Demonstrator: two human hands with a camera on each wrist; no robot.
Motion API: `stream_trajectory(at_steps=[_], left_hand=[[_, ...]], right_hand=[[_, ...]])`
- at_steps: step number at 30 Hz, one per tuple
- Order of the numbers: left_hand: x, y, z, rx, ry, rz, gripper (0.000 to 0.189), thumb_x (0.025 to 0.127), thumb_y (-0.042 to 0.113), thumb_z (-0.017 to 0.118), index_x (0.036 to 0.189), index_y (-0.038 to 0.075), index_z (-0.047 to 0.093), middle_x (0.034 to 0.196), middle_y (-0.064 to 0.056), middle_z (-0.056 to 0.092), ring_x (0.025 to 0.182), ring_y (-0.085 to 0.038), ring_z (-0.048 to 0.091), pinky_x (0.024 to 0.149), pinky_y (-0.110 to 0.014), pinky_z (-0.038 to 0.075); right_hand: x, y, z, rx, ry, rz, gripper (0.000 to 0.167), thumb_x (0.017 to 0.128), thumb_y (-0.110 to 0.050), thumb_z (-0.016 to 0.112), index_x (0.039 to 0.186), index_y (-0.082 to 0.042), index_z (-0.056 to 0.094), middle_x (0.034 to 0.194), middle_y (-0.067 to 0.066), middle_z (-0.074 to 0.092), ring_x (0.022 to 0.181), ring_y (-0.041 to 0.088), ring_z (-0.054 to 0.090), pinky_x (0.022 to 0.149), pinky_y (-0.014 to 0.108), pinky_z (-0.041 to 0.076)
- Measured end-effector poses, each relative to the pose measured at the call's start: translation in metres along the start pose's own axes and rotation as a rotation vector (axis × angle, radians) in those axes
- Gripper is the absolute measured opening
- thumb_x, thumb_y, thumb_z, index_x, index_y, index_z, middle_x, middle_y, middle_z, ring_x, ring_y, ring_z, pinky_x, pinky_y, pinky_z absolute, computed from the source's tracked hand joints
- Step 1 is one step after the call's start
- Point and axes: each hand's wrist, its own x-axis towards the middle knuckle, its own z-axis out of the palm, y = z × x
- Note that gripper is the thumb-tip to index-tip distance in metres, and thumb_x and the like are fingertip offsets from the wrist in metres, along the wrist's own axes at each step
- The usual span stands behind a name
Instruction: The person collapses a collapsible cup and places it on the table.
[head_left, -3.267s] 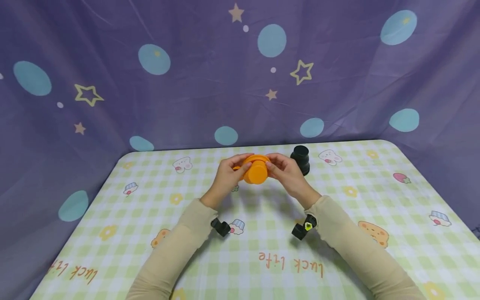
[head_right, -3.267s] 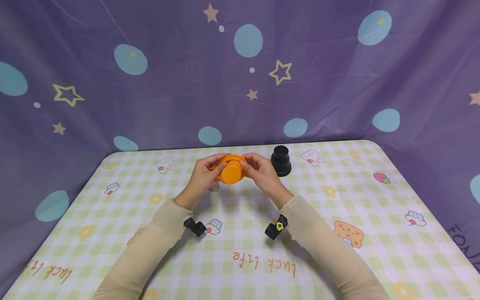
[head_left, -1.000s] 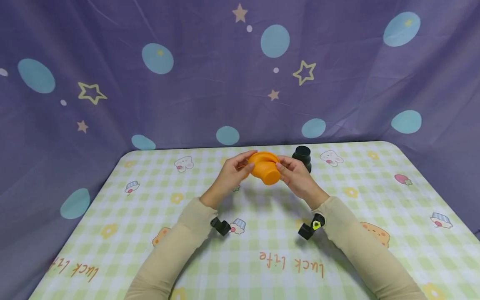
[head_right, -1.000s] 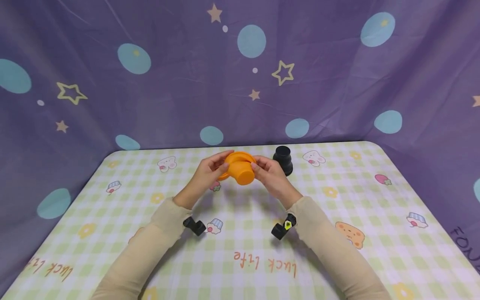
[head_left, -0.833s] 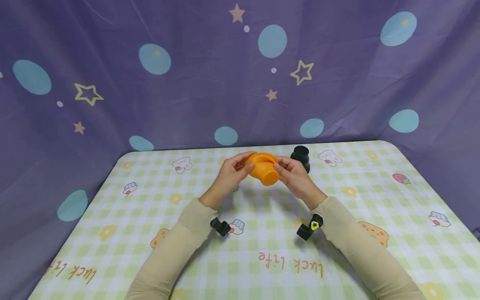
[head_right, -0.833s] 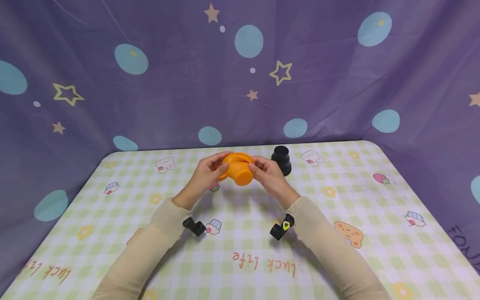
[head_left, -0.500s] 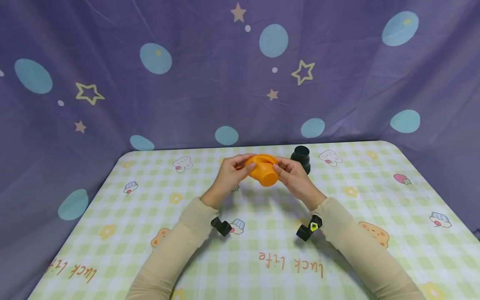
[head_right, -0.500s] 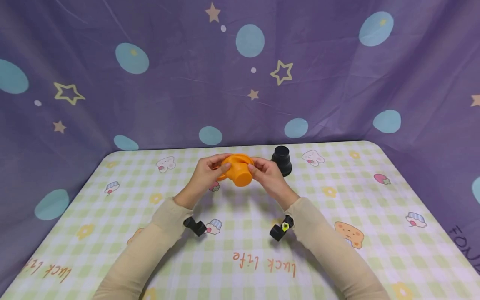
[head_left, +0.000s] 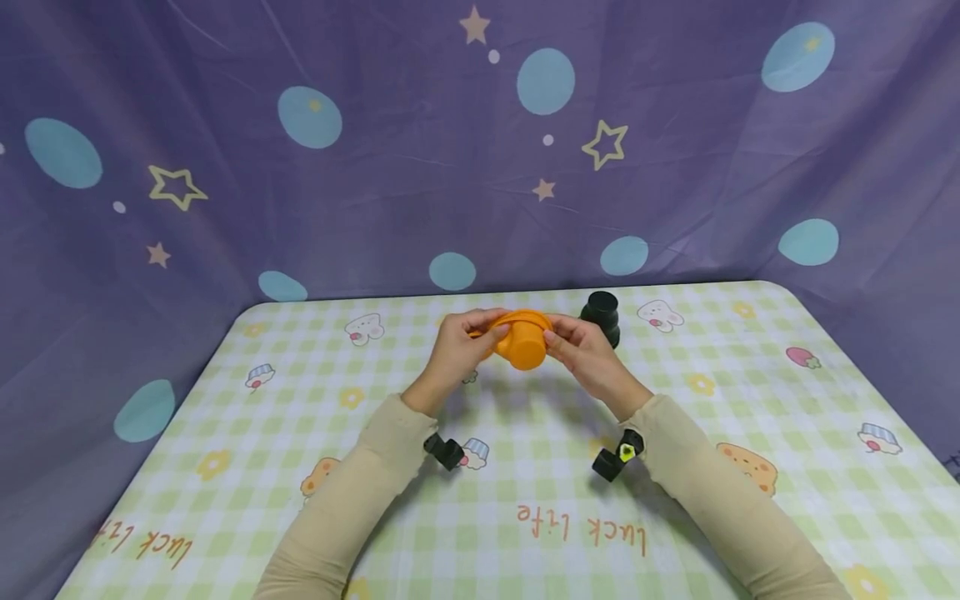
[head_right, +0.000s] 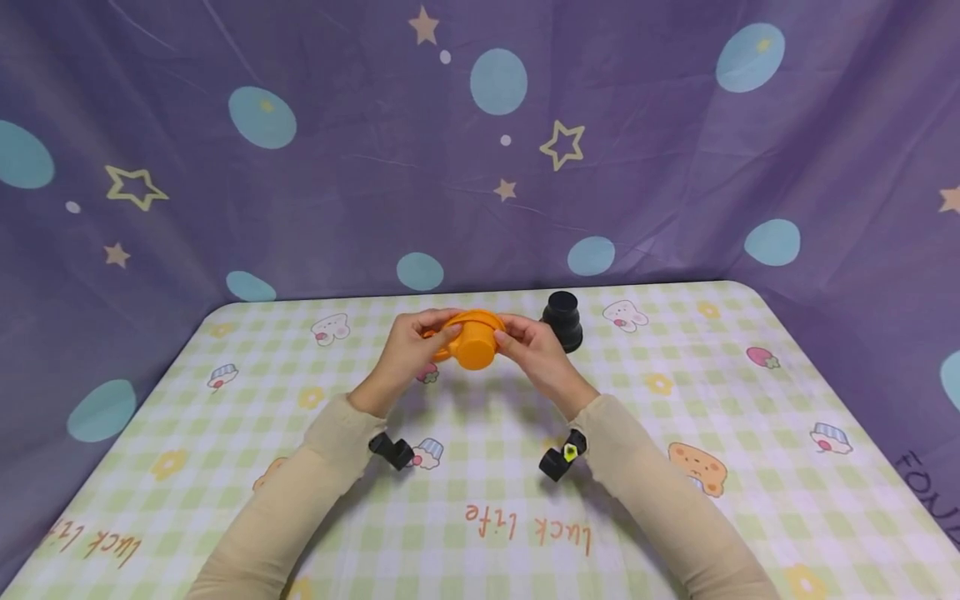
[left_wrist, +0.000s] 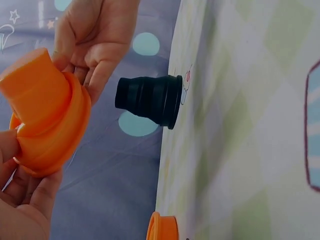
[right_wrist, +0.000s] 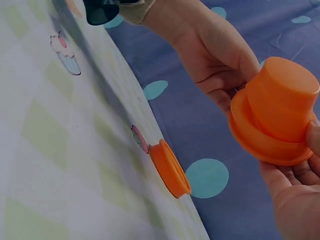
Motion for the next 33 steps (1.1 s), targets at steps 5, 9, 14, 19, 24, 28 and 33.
stream_trajectory(at_steps=[5,9,14,19,24,28,33], left_hand=[[-0.002,0.008,-0.002,-0.025,-0.027,-0.082,0.031,0.088,0.01,0.067,0.116,-0.002,0.066,0.108,-0.019,0.067,0.074,-0.009,0.063,0.061,-0.018,0.053],[-0.008,0.027,-0.002,0.009,-0.086,-0.091,0.031,0.089,0.007,0.065,0.118,-0.003,0.064,0.113,-0.019,0.065,0.082,-0.013,0.065,0.07,-0.022,0.055],[-0.01,0.039,0.001,0.113,-0.16,-0.046,0.03,0.089,0.004,0.064,0.117,-0.007,0.063,0.116,-0.021,0.064,0.092,-0.024,0.066,0.077,-0.028,0.055],[-0.01,0.035,0.003,0.137,-0.156,-0.045,0.029,0.087,0.004,0.066,0.114,-0.006,0.065,0.113,-0.02,0.065,0.093,-0.025,0.066,0.078,-0.027,0.055],[-0.003,0.011,0.004,0.136,-0.157,-0.036,0.028,0.085,0.01,0.07,0.111,0.0,0.069,0.11,-0.013,0.068,0.093,-0.02,0.066,0.079,-0.028,0.055],[-0.002,0.003,0.004,0.121,-0.185,-0.001,0.028,0.085,0.009,0.07,0.111,0.0,0.069,0.11,-0.013,0.068,0.09,-0.019,0.066,0.077,-0.028,0.055],[-0.003,0.004,0.0,0.077,-0.224,-0.039,0.033,0.092,0.014,0.062,0.122,0.001,0.062,0.118,-0.013,0.064,0.093,-0.018,0.064,0.081,-0.026,0.053]], right_hand=[[0.001,-0.002,-0.003,-0.035,-0.003,0.02,0.022,0.097,0.002,0.046,0.116,0.008,0.054,0.095,-0.001,0.066,0.085,0.009,0.062,0.08,0.021,0.053],[0.002,-0.004,-0.007,-0.128,-0.001,0.042,0.021,0.096,-0.002,0.049,0.113,0.008,0.057,0.095,-0.003,0.067,0.083,0.008,0.063,0.079,0.022,0.053],[0.002,-0.008,-0.006,-0.316,-0.046,0.048,0.03,0.094,-0.009,0.058,0.117,0.011,0.056,0.098,0.001,0.067,0.082,0.011,0.064,0.079,0.023,0.053],[0.0,-0.01,-0.003,-0.397,-0.096,0.071,0.029,0.092,-0.01,0.06,0.115,0.009,0.06,0.096,0.006,0.068,0.078,0.012,0.063,0.075,0.024,0.053],[0.0,-0.008,-0.007,-0.43,-0.188,0.129,0.028,0.093,-0.01,0.059,0.113,0.009,0.061,0.094,0.008,0.068,0.076,0.014,0.061,0.074,0.029,0.054],[0.001,-0.006,-0.011,-0.45,-0.252,0.144,0.025,0.094,-0.009,0.057,0.111,0.009,0.06,0.092,0.009,0.067,0.077,0.015,0.06,0.076,0.034,0.054],[0.002,-0.003,-0.014,-0.365,-0.253,0.093,0.022,0.095,-0.003,0.054,0.109,0.014,0.056,0.089,0.004,0.066,0.077,0.013,0.061,0.076,0.027,0.053]])
